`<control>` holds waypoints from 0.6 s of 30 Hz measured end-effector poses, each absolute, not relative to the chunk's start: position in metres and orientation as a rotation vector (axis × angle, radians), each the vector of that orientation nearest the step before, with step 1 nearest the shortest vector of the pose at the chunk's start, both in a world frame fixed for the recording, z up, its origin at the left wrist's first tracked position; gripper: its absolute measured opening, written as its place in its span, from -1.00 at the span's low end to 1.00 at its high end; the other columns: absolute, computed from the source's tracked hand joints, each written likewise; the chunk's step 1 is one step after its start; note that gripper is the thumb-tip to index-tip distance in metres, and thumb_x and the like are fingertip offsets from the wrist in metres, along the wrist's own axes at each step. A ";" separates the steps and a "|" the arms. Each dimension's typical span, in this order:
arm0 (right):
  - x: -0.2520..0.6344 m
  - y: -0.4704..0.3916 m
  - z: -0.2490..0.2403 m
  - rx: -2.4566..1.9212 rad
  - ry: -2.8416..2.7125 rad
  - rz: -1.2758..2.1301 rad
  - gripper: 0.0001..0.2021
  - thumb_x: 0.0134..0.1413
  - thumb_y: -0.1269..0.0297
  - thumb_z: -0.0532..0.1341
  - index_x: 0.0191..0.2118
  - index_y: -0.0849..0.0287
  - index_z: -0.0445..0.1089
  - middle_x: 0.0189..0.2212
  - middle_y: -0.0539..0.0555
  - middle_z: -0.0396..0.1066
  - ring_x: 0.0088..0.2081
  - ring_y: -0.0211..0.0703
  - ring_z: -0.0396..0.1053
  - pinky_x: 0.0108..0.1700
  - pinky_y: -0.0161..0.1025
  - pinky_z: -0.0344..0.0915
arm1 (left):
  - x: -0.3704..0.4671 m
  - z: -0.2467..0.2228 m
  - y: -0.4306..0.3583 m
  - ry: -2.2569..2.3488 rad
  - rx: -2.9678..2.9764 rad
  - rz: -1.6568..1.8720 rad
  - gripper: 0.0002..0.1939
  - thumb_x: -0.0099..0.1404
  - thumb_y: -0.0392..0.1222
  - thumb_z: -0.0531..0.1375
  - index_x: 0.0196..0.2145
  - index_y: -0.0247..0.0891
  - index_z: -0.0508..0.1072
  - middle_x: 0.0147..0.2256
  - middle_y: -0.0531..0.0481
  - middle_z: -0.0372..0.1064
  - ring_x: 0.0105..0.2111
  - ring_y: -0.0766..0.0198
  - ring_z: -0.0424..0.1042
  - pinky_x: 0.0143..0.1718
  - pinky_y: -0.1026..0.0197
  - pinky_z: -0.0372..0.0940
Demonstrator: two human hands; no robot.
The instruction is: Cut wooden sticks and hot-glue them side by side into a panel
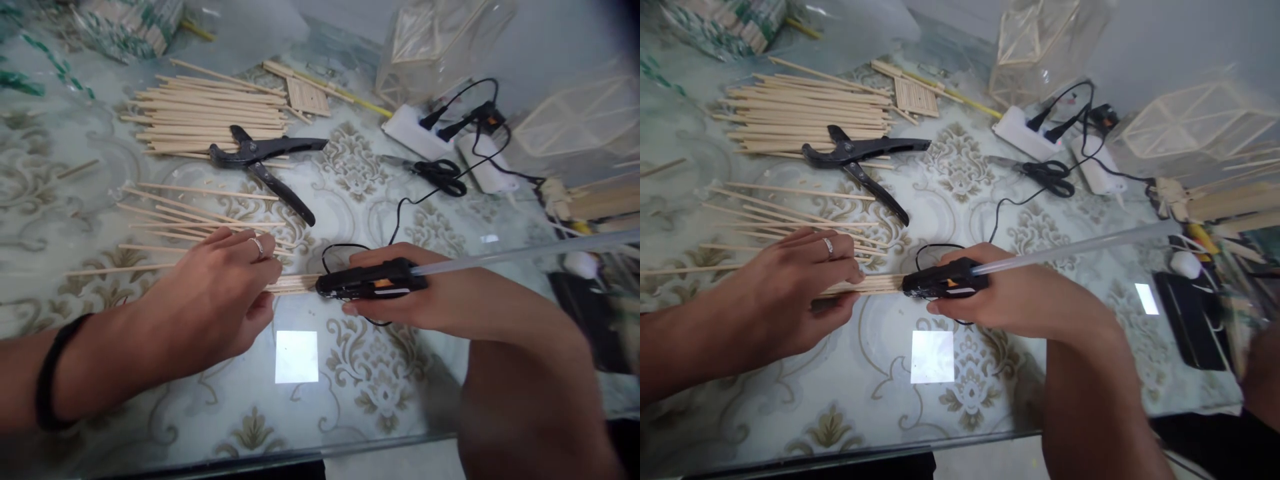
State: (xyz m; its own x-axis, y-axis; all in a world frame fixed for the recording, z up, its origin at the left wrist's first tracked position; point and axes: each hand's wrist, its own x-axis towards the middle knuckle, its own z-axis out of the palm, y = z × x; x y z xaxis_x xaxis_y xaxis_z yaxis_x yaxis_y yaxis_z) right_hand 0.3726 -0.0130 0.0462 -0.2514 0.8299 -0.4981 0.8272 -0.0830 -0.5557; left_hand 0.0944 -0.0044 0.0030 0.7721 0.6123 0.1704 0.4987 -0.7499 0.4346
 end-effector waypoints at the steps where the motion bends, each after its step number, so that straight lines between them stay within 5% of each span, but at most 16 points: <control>1: 0.372 -0.013 0.047 -1.954 -2.121 1.326 -0.76 0.01 0.01 0.48 -0.39 0.05 0.56 -0.54 -0.08 0.46 -0.53 -0.19 0.39 -0.53 -0.29 0.26 | 0.094 0.003 -0.004 0.856 2.596 0.425 -0.80 0.42 -0.37 0.13 -0.36 -0.29 0.49 -0.24 -0.15 0.51 -0.11 -0.10 0.57 0.04 -0.27 0.48; 8: 0.381 -0.023 0.034 -1.880 -2.071 1.254 -0.66 0.00 -0.04 0.45 -0.41 0.08 0.40 -0.49 -0.06 0.36 -0.45 -0.19 0.31 -0.40 -0.25 0.28 | 0.095 -0.001 -0.006 0.839 2.600 0.484 -0.80 0.39 -0.39 0.12 -0.36 -0.28 0.49 -0.27 -0.12 0.48 -0.13 -0.08 0.58 0.02 -0.25 0.49; 18: 0.384 -0.019 0.029 -1.630 -2.227 1.300 -0.67 0.17 0.09 0.40 -0.49 0.08 0.35 -0.51 -0.07 0.17 -0.47 -0.23 0.19 -0.47 -0.24 0.16 | 0.095 -0.004 -0.005 0.867 2.596 0.496 -0.78 0.43 -0.35 0.10 -0.37 -0.20 0.45 -0.27 -0.05 0.44 -0.18 0.01 0.50 -0.03 -0.13 0.38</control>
